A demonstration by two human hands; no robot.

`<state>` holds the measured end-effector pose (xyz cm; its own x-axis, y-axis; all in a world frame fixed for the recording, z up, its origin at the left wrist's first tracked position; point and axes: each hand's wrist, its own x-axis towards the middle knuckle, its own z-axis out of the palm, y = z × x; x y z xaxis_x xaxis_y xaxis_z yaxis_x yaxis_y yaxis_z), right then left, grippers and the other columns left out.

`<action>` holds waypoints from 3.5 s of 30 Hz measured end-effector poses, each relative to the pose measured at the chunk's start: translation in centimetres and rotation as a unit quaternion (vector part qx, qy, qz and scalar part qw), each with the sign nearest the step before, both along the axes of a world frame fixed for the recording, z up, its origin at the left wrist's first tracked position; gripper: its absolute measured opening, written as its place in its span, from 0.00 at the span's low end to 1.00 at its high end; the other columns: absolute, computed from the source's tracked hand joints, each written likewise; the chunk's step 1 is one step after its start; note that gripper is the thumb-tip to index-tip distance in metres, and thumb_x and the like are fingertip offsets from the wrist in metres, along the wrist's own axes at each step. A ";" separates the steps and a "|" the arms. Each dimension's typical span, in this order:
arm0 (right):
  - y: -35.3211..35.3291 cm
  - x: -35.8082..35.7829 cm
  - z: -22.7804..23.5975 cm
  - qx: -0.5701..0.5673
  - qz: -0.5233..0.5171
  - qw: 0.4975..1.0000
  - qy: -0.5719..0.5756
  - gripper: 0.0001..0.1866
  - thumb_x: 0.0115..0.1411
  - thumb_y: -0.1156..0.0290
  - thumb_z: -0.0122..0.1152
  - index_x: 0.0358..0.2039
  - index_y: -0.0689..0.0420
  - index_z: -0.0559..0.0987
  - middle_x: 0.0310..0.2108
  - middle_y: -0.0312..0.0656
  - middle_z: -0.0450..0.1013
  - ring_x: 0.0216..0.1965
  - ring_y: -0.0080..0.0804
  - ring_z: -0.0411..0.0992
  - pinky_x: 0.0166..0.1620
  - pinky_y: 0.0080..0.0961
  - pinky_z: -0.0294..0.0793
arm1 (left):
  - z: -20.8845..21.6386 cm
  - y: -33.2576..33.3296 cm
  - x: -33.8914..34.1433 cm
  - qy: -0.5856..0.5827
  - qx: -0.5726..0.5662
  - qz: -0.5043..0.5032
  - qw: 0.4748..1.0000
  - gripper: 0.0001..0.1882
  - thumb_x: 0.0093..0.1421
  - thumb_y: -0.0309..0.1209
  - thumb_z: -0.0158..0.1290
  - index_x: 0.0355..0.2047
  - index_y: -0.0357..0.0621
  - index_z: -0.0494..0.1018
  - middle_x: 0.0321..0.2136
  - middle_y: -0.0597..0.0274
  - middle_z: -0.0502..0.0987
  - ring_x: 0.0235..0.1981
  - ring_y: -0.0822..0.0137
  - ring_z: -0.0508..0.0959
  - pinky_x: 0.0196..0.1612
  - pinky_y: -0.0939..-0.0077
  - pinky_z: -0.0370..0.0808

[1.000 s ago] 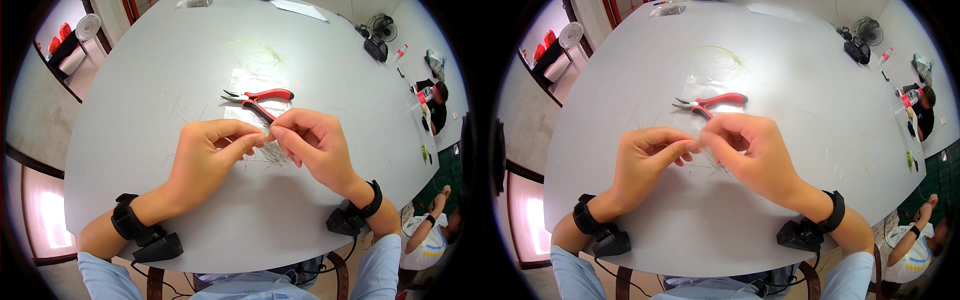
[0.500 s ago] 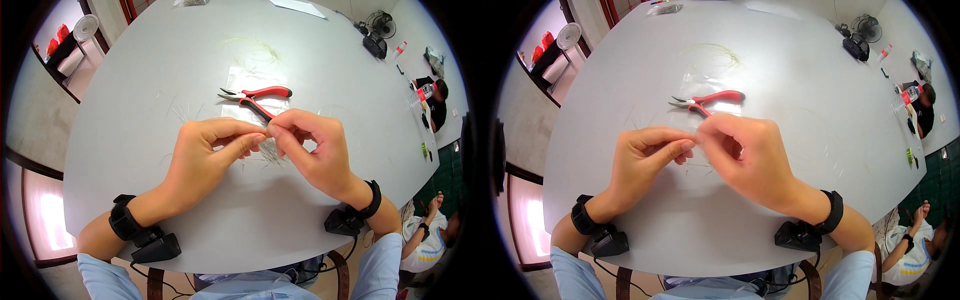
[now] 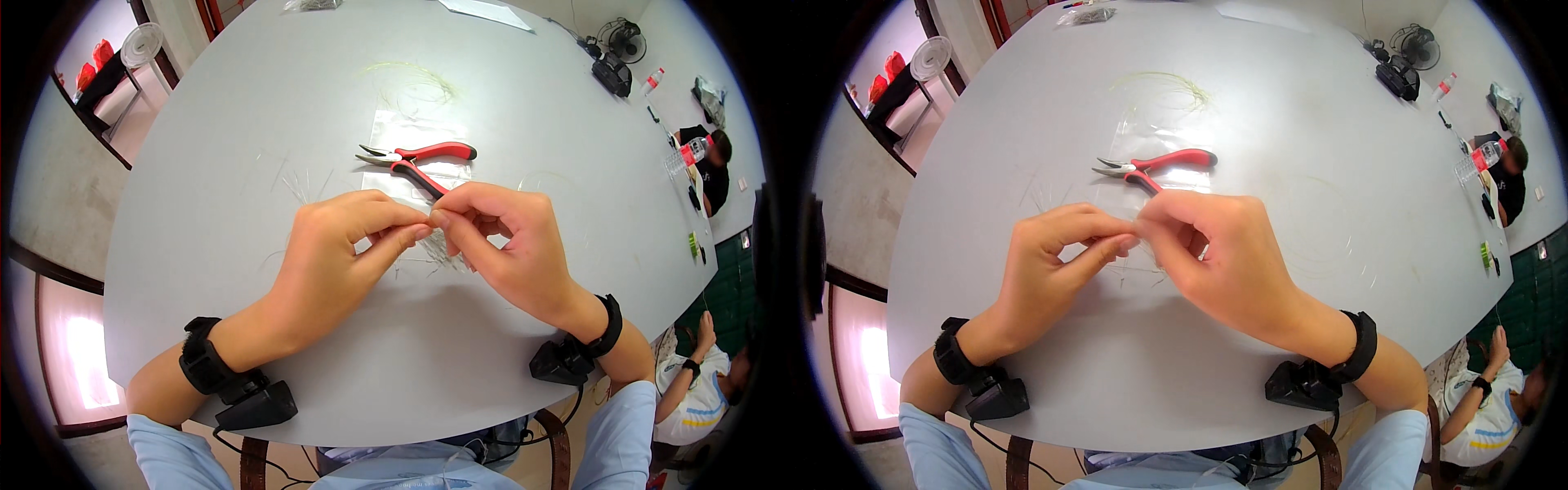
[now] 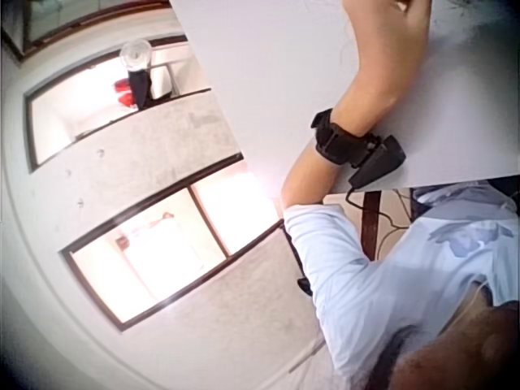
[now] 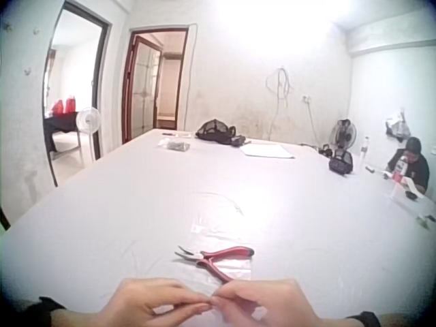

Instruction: The person picks up and organizes small metal hooks and wires on a table by hand, occasionally using pliers to manipulate the components.

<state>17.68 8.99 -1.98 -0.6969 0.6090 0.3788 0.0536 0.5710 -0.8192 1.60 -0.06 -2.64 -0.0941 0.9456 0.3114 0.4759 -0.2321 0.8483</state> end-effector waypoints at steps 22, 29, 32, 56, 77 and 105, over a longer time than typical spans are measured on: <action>0.3 0.1 -0.2 0.003 0.046 0.999 -0.028 0.05 0.57 0.81 0.51 0.30 0.66 0.76 0.24 0.37 0.73 0.22 0.17 0.70 0.24 0.13 0.70 | 0.1 0.0 -0.3 -0.047 0.005 -0.025 0.999 0.09 0.55 0.22 0.53 0.38 0.35 0.73 0.26 0.59 0.78 0.30 0.71 0.78 0.36 0.79 0.74; 0.3 0.0 -0.1 -0.072 0.056 0.995 -0.028 0.05 0.58 0.80 0.50 0.31 0.65 0.75 0.23 0.36 0.72 0.21 0.17 0.69 0.24 0.12 0.69 | -0.4 -0.1 -0.5 -0.072 0.000 -0.011 0.997 0.05 0.58 0.23 0.50 0.34 0.33 0.71 0.26 0.62 0.76 0.29 0.74 0.75 0.35 0.81 0.73; 0.0 -0.1 0.2 -0.093 0.055 0.994 -0.022 0.05 0.59 0.79 0.50 0.31 0.65 0.75 0.22 0.35 0.71 0.21 0.16 0.68 0.23 0.12 0.68 | -0.1 -0.2 -0.6 -0.013 0.016 -0.003 1.000 0.04 0.58 0.23 0.49 0.33 0.33 0.71 0.27 0.63 0.74 0.28 0.75 0.74 0.34 0.82 0.72; 0.0 -0.5 0.1 -0.212 0.074 0.974 -0.013 0.06 0.60 0.75 0.49 0.34 0.63 0.74 0.19 0.33 0.66 0.19 0.15 0.64 0.23 0.14 0.66 | -0.6 -0.2 -0.6 -0.142 -0.002 0.000 0.990 0.03 0.56 0.22 0.50 0.30 0.34 0.71 0.26 0.61 0.75 0.28 0.73 0.74 0.35 0.80 0.72; 0.1 -0.4 0.6 -0.229 0.080 0.969 -0.051 0.07 0.58 0.72 0.53 0.27 0.62 0.75 0.17 0.33 0.67 0.17 0.15 0.64 0.21 0.13 0.63 | -0.6 -0.3 -0.7 -0.167 -0.014 -0.007 0.986 0.04 0.57 0.24 0.50 0.30 0.34 0.70 0.25 0.63 0.74 0.28 0.75 0.73 0.35 0.81 0.71; 1.4 -0.1 0.8 -0.323 0.112 0.939 0.023 0.07 0.62 0.72 0.49 0.35 0.62 0.70 0.29 0.36 0.68 0.26 0.20 0.69 0.31 0.21 0.75 | -0.2 0.3 -0.7 -0.354 -0.151 -0.107 0.917 0.07 0.64 0.31 0.43 0.35 0.39 0.65 0.30 0.60 0.73 0.31 0.65 0.79 0.32 0.77 0.75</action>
<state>17.61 10.37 -1.16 -0.8271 0.5619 0.0126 -0.0518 -0.0539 -0.9972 0.86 0.20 -2.85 0.0266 0.9990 -0.0357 -0.2477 0.0412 0.9680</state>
